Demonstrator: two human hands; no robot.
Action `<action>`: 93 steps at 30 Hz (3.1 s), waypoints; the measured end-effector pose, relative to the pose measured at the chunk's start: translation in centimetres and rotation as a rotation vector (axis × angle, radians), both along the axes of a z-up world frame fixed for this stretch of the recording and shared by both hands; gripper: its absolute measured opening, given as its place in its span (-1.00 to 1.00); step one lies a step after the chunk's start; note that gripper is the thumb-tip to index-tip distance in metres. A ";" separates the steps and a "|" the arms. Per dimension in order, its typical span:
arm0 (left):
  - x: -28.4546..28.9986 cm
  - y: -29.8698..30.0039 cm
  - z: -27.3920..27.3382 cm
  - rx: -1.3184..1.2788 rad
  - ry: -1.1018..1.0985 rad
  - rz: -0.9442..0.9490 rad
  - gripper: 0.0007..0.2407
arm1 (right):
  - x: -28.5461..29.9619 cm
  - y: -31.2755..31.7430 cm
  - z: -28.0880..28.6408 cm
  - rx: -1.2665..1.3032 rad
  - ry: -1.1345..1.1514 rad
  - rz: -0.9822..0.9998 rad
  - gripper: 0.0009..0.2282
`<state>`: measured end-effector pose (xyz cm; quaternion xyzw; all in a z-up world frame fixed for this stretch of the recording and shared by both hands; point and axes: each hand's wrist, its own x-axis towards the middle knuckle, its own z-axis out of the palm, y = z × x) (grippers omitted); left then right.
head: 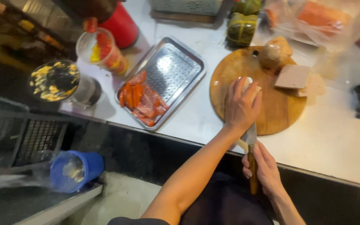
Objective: Slicing a block of meat on a wooden cutting board and placing the slices into a metal tray
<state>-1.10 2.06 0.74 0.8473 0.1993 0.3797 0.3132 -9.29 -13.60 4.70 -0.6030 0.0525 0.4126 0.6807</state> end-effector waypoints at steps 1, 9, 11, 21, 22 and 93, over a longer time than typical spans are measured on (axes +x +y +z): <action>-1.1 2.6 0.8 0.008 0.004 0.031 -0.73 | 0.2 1.7 0.5 0.008 0.004 0.031 -0.74; -10.7 22.8 0.9 0.194 0.153 0.329 -0.73 | -1.4 18.9 2.2 0.102 0.117 0.432 -0.69; -10.7 26.8 -1.7 0.195 0.200 0.308 -0.72 | -1.4 20.2 3.0 0.108 0.162 0.435 -0.67; -10.8 29.4 -3.5 0.397 0.440 0.282 -0.70 | 4.1 8.4 2.0 0.125 0.153 0.293 -0.68; -9.8 27.8 -1.9 0.396 0.426 0.245 -0.70 | 4.8 6.4 2.0 0.119 0.145 0.255 -0.68; -2.2 6.1 -4.2 -0.078 0.057 -0.571 -0.64 | 6.5 0.8 7.3 -1.262 -0.594 0.720 -0.57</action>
